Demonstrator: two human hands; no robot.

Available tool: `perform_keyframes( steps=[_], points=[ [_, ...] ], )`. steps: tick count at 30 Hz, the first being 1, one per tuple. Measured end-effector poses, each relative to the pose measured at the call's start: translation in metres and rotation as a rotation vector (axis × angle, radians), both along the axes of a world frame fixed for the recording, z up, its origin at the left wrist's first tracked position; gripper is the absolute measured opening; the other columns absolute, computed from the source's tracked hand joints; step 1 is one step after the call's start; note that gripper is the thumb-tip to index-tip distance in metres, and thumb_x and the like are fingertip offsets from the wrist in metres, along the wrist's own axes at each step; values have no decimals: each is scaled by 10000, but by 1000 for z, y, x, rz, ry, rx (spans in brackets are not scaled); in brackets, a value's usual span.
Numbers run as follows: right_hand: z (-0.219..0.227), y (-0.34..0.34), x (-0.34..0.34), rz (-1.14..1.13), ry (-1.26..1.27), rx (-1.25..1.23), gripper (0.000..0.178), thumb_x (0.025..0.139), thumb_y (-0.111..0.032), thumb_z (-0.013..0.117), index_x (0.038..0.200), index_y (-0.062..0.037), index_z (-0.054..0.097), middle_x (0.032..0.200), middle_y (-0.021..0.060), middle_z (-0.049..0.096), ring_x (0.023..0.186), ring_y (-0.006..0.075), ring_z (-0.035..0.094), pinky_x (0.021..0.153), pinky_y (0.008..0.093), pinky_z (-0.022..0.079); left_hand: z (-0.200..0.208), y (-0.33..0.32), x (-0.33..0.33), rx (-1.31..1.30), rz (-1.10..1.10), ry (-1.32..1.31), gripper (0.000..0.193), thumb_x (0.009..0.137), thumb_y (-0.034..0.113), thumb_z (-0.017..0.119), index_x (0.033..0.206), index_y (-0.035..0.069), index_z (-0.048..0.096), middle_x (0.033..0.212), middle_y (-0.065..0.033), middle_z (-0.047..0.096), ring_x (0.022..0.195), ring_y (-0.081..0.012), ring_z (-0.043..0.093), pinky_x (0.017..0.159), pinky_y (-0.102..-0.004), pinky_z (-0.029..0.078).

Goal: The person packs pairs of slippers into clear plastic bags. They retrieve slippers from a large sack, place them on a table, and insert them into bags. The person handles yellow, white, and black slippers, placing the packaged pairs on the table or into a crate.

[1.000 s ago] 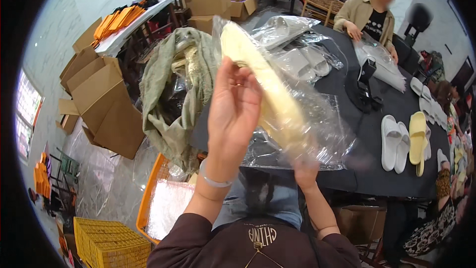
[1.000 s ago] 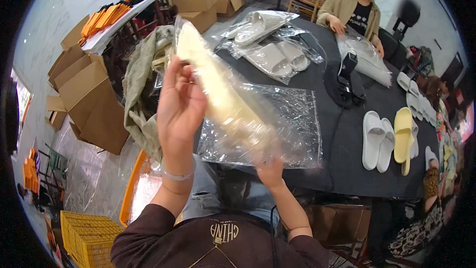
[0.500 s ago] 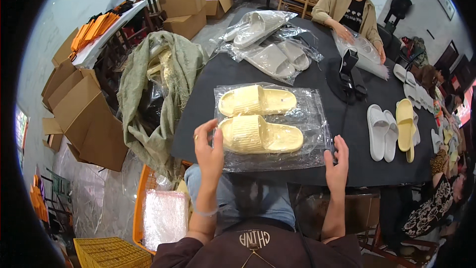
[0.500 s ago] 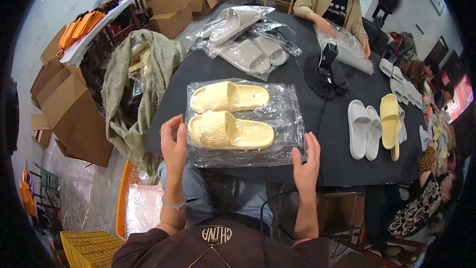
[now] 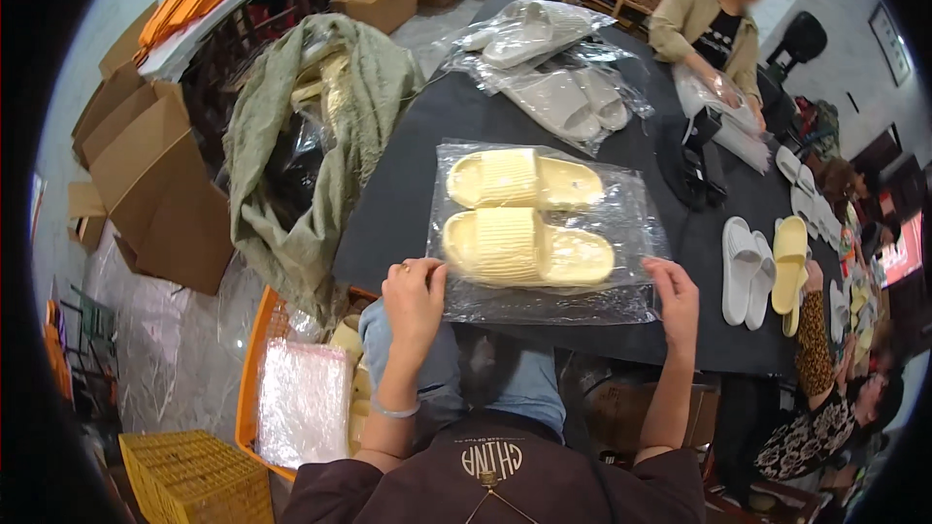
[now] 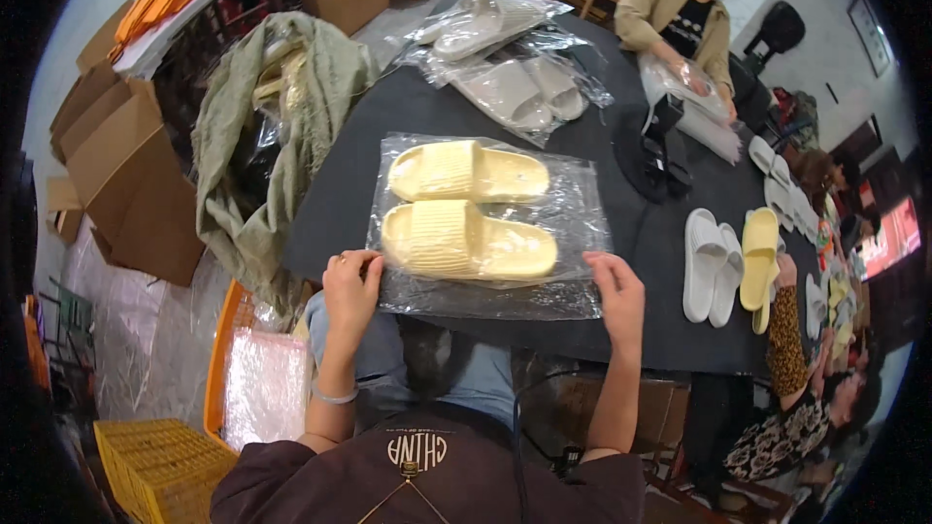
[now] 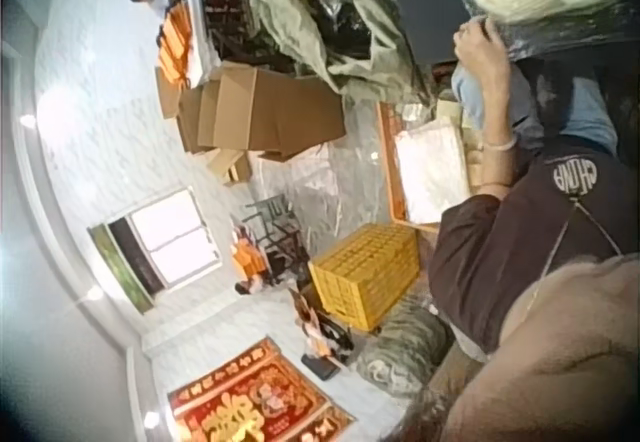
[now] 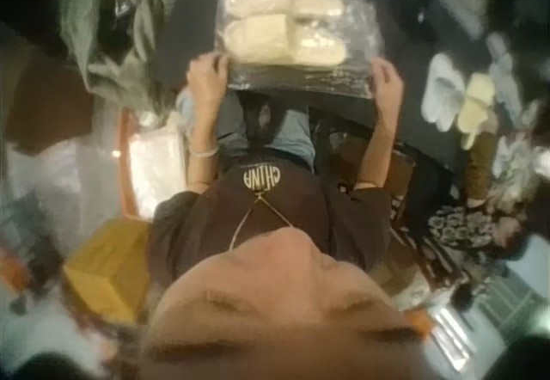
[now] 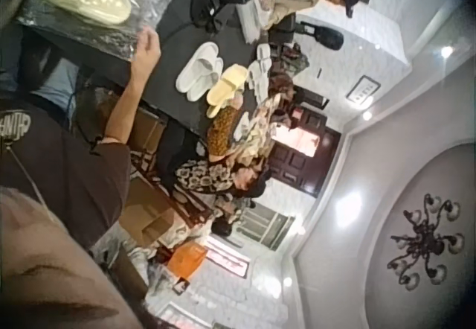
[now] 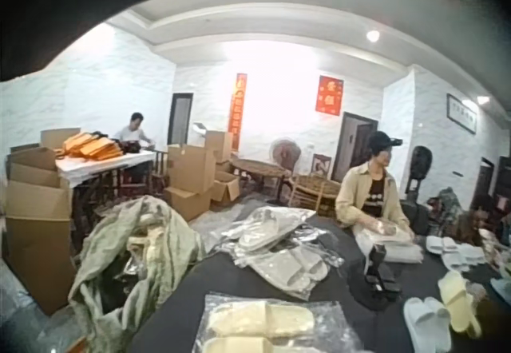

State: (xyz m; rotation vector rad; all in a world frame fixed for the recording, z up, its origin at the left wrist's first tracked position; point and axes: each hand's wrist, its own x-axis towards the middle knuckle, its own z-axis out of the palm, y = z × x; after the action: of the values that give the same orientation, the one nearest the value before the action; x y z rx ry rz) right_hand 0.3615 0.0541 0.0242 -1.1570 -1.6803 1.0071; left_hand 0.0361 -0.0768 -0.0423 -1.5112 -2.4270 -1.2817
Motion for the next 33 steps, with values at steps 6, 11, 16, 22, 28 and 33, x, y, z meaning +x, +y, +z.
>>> perform_keyframes(
  steps=[6,11,16,22,28,33],
  points=[
    [7,6,22,63,-65,-71,246,976,-160,471,952,33,621,985,109,665,893,144,601,843,281,465,12,0,9,58,84,-22,207,855,214,629,1011,79,628,914,-54,632,899,-265,556,746,-390,410],
    [7,22,40,241,3,-165,198,968,-140,482,926,19,593,995,110,659,915,149,598,863,287,461,25,7,11,156,-54,-73,284,810,227,677,1055,93,626,983,-43,619,934,-253,547,774,-384,409],
    [5,19,40,243,13,-230,179,957,-131,506,958,30,586,1022,120,650,914,148,597,865,284,465,37,8,-13,169,-389,201,263,714,152,729,958,108,639,962,-15,608,929,-232,555,784,-357,406],
    [-5,21,47,242,-40,-229,177,945,-148,531,959,13,602,1010,112,653,873,129,593,832,272,468,33,-17,-38,301,-343,375,197,658,100,735,811,113,610,921,1,636,969,-215,603,795,-353,410],
    [-6,57,60,357,184,-581,169,938,-140,537,941,5,622,972,128,656,797,133,608,746,269,490,14,-36,-37,209,-398,355,147,704,45,667,810,108,586,1112,-9,643,1130,-222,573,863,-365,442],
    [-6,87,10,776,-570,217,404,877,-175,599,1235,-3,529,1238,160,556,1105,249,538,966,388,410,9,-35,-30,226,-344,343,159,710,39,656,830,106,576,1167,-42,615,1145,-243,560,863,-376,442]
  ],
)
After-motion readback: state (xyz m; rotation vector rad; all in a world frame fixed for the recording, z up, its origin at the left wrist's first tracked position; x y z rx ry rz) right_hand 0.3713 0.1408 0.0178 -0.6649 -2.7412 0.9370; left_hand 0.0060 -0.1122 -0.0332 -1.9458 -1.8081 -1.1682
